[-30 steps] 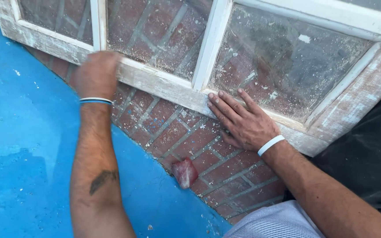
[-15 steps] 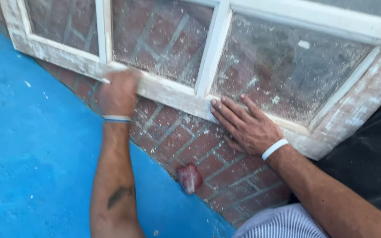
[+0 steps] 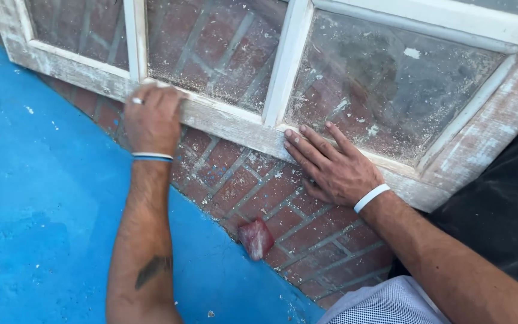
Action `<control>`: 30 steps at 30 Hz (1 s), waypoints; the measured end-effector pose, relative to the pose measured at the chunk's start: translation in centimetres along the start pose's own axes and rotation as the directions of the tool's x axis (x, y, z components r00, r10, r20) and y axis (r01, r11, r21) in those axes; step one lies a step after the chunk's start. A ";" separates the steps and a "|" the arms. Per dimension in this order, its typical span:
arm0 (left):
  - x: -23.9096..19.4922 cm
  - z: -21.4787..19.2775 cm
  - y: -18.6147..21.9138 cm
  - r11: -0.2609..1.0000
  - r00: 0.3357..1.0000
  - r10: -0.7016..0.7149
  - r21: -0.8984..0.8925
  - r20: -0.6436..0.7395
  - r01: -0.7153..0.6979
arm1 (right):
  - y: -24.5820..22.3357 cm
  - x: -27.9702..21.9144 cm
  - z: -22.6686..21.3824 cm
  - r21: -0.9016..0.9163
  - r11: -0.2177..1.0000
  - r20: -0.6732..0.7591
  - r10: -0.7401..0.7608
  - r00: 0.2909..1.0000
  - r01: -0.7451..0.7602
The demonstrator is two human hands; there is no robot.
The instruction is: The person sands a wooden window frame to prepare it for painting or finishing.
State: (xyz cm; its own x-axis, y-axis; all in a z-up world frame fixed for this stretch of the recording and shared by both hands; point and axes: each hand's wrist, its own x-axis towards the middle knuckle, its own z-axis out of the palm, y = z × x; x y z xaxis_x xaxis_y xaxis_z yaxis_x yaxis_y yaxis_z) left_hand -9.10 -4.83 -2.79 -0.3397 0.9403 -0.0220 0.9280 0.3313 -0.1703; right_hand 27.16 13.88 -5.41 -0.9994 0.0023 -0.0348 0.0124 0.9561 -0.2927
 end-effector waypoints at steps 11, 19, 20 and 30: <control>-0.1 -2.5 -2.1 1.000 0.996 0.007 0.022 -0.094 -0.005 | 0.0 0.0 0.0 0.019 1.000 -0.019 0.002 1.000 -0.001; -0.9 -0.9 -1.5 0.992 0.994 0.015 0.125 -0.106 -0.002 | -0.2 0.0 0.1 0.005 1.000 -0.013 -0.010 1.000 0.010; -0.1 -0.4 -1.6 0.994 0.993 -0.081 0.073 -0.082 0.087 | 0.0 0.0 0.2 -0.007 1.000 -0.019 0.000 1.000 0.000; -1.4 -1.4 -0.4 0.998 0.992 -0.052 0.021 -0.117 0.055 | 0.1 0.1 -0.3 0.069 0.998 -0.066 0.004 0.998 0.001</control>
State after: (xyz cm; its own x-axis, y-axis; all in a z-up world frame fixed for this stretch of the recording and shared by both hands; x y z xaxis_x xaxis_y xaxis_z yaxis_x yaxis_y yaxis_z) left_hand -8.76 -6.18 -1.30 -0.3671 0.9245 0.1020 0.9047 0.3804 -0.1918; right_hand 27.07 14.06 -5.15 -0.9993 0.0251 0.0278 0.0135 0.9337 -0.3579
